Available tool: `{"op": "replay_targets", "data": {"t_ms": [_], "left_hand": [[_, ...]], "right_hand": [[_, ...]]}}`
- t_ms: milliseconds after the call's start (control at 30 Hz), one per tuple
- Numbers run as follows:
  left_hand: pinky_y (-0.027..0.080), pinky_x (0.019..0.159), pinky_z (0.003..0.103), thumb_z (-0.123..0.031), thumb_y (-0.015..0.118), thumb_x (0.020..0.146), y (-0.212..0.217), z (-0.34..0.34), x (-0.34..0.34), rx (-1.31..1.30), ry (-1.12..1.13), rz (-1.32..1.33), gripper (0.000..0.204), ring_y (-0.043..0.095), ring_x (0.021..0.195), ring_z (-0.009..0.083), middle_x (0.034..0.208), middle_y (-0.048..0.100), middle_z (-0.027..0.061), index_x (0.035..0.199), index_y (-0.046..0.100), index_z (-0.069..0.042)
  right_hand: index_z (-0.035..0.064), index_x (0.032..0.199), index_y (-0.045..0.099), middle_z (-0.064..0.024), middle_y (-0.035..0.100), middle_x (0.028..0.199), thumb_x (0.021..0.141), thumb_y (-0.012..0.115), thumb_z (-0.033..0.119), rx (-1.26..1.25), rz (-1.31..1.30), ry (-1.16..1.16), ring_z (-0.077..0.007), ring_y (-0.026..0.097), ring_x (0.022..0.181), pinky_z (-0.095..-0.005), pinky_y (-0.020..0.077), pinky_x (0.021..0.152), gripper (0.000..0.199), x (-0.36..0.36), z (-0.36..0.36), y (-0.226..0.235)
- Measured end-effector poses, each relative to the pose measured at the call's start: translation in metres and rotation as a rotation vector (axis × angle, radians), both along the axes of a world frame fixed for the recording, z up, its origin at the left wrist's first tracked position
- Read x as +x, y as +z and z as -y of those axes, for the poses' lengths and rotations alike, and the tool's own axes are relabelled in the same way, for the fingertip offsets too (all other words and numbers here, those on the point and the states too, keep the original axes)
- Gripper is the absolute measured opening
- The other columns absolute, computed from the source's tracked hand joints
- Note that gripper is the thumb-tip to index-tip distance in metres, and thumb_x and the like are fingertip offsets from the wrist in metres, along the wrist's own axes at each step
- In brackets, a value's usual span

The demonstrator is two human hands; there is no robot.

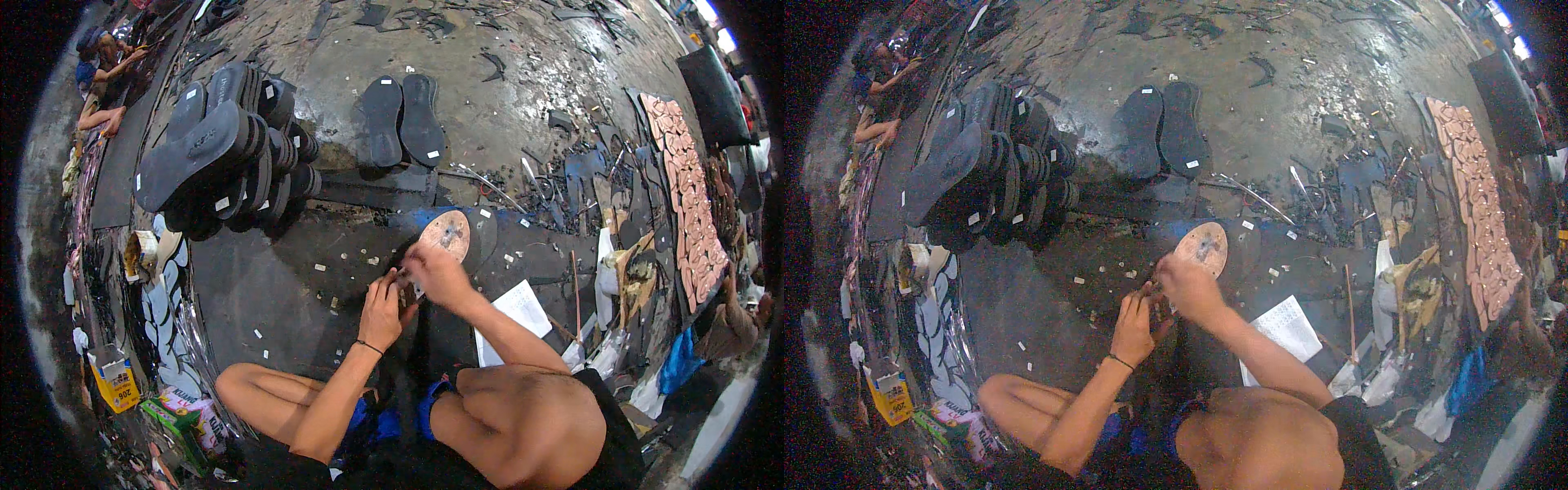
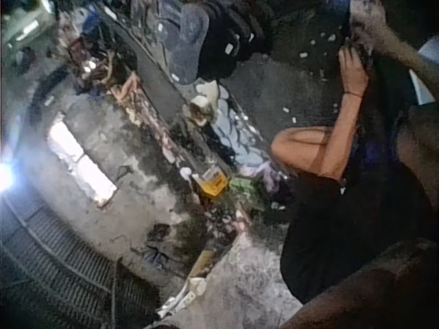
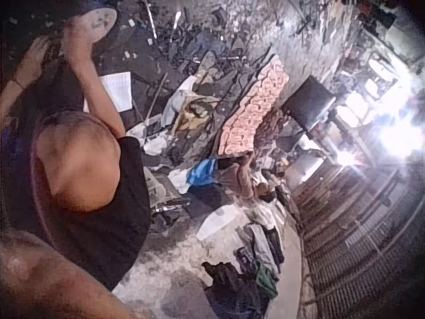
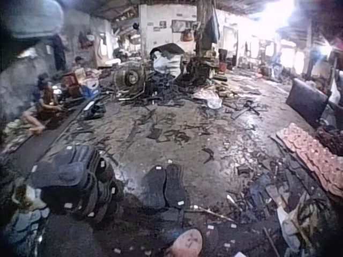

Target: The person sits on the floor and repeatedly peels small white labels from a sheet, then sticks them onto black shoe soles. The person also handles a light-colored insole, applying labels to it as well. Finished soles are stacked nearby.

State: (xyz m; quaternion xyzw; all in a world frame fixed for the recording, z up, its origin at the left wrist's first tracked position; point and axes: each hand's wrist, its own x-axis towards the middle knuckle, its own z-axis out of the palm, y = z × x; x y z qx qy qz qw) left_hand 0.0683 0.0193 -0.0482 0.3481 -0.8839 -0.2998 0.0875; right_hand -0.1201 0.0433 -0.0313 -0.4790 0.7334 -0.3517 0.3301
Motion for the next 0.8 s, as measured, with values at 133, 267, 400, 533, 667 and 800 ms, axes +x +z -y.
{"op": "replay_targets", "data": {"t_ms": [133, 267, 400, 533, 667, 800], "left_hand": [[0.044, 0.108, 0.046, -0.017, 0.078, 0.082, -0.001, -0.002, 0.002, -0.023, 0.034, -0.067, 0.049, 0.05, 0.127, 0.0409, 0.141, 0.053, 0.0223, 0.12, 0.057, 0.005], [0.043, 0.106, 0.048, -0.013, 0.078, 0.079, 0.009, 0.008, -0.01, -0.045, 0.053, -0.078, 0.048, 0.052, 0.123, 0.0404, 0.132, 0.056, 0.0206, 0.119, 0.055, 0.001], [0.041, 0.104, 0.051, -0.014, 0.078, 0.077, 0.013, 0.046, 0.006, 0.005, 0.287, -0.038, 0.054, 0.052, 0.12, 0.04, 0.123, 0.058, 0.0187, 0.125, 0.053, -0.004], [0.039, 0.107, 0.05, -0.016, 0.077, 0.079, 0.022, 0.067, 0.019, 0.017, 0.272, -0.09, 0.051, 0.05, 0.124, 0.041, 0.132, 0.057, 0.02, 0.125, 0.057, -0.007], [0.04, 0.11, 0.049, -0.019, 0.078, 0.081, 0.028, 0.014, 0.011, 0.094, 0.086, -0.103, 0.05, 0.048, 0.128, 0.0407, 0.143, 0.053, 0.0189, 0.127, 0.059, -0.007], [0.041, 0.11, 0.047, -0.023, 0.08, 0.082, 0.006, -0.004, 0.003, 0.077, 0.07, -0.046, 0.051, 0.048, 0.129, 0.0395, 0.144, 0.052, 0.0191, 0.127, 0.061, -0.008]], "right_hand": [[0.0027, 0.1, 0.066, -0.0188, 0.07, 0.089, 0.096, 0.066, 0.014, -0.051, 0.108, -0.091, -0.0382, 0.069, 0.082, -0.0442, 0.0542, 0.072, 0.012, 0.007, -0.012, 0.014], [0.0046, 0.101, 0.066, -0.0187, 0.071, 0.093, 0.096, 0.066, 0.019, 0.016, 0.002, 0.051, -0.0399, 0.07, 0.085, -0.0458, 0.0546, 0.072, 0.016, 0.005, -0.046, -0.01], [0.0023, 0.102, 0.065, -0.0155, 0.074, 0.092, 0.096, 0.069, 0.01, -0.095, 0.2, -0.26, -0.0297, 0.073, 0.083, -0.0385, 0.0548, 0.071, 0.011, -0.019, -0.021, 0.043], [0.0026, 0.109, 0.065, -0.0156, 0.07, 0.1, 0.098, 0.064, 0.01, -0.17, -0.019, -0.364, -0.0306, 0.071, 0.086, -0.0377, 0.0548, 0.074, 0.013, -0.067, -0.008, 0.016], [0.0033, 0.116, 0.067, -0.0152, 0.065, 0.104, 0.098, 0.062, 0.013, -0.057, -0.277, -0.198, -0.035, 0.067, 0.093, -0.0415, 0.0541, 0.079, 0.021, -0.083, -0.001, -0.008], [0.0049, 0.116, 0.071, -0.0169, 0.065, 0.101, 0.096, 0.064, 0.02, 0.079, -0.301, -0.064, -0.0397, 0.066, 0.093, -0.0463, 0.0529, 0.082, 0.026, -0.089, 0.009, -0.021]]}}
